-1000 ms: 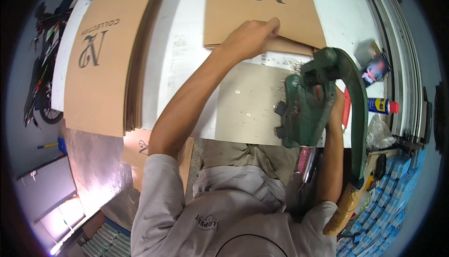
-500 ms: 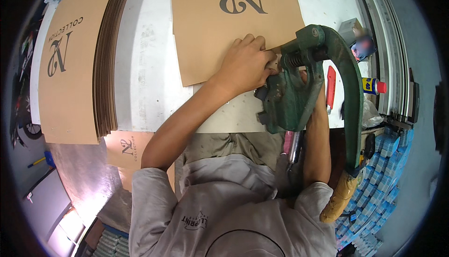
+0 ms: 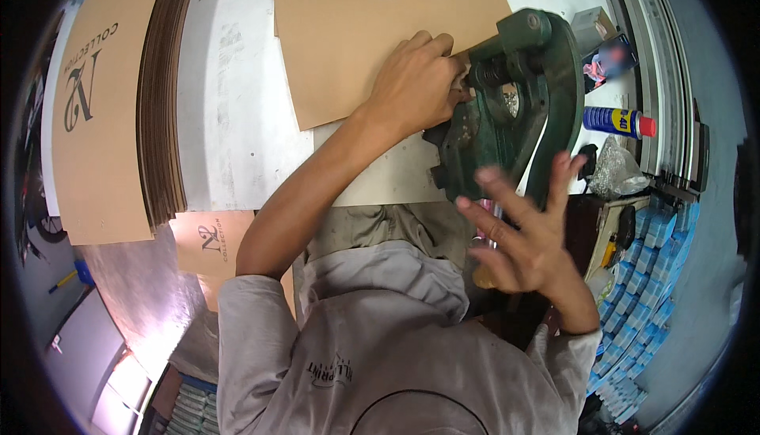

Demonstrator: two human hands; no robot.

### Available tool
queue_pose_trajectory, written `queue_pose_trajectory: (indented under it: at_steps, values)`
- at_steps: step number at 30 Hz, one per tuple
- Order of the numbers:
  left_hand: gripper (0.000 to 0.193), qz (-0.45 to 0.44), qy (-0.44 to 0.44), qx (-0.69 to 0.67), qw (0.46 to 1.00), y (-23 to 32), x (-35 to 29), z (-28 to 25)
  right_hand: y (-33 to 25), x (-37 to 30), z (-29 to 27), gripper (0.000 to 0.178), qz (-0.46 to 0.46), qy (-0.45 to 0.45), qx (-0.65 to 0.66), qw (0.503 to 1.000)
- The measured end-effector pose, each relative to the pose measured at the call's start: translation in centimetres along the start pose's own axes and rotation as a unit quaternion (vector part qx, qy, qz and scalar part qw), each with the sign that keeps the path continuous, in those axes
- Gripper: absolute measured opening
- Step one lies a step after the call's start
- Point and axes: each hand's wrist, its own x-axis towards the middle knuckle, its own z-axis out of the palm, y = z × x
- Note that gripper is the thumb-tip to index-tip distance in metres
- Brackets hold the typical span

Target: The person uses a green manual hole punch to punch holes in a stack of brown cardboard sheets. They repeatedly pick up a sheet, align it under the punch, press the handle to create holes, and place the punched sheet aside. The process is repeated for multiple sheets.

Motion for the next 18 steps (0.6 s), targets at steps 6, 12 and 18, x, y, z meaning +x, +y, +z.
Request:
queue_pose_trajectory:
  at_steps: [6, 12, 18]
  values:
    - [0.026, 0.031, 0.002, 0.044, 0.999, -0.9, -1.1, -0.7, -0.3, 1.1, -4.1, 0.07, 0.05, 0.063, 0.227, 0.971]
    - [0.023, 0.045, 0.025, 0.166, 0.985, -2.9, 0.5, -1.2, 11.3, -3.0, 3.2, 0.038, 0.426, 0.122, 0.191, 0.876]
    - [0.037, -0.003, -0.012, 0.253, 0.967, -3.0, -4.6, -3.1, 11.4, -4.3, 10.2, 0.016, 0.38, -0.015, 0.099, 0.919]
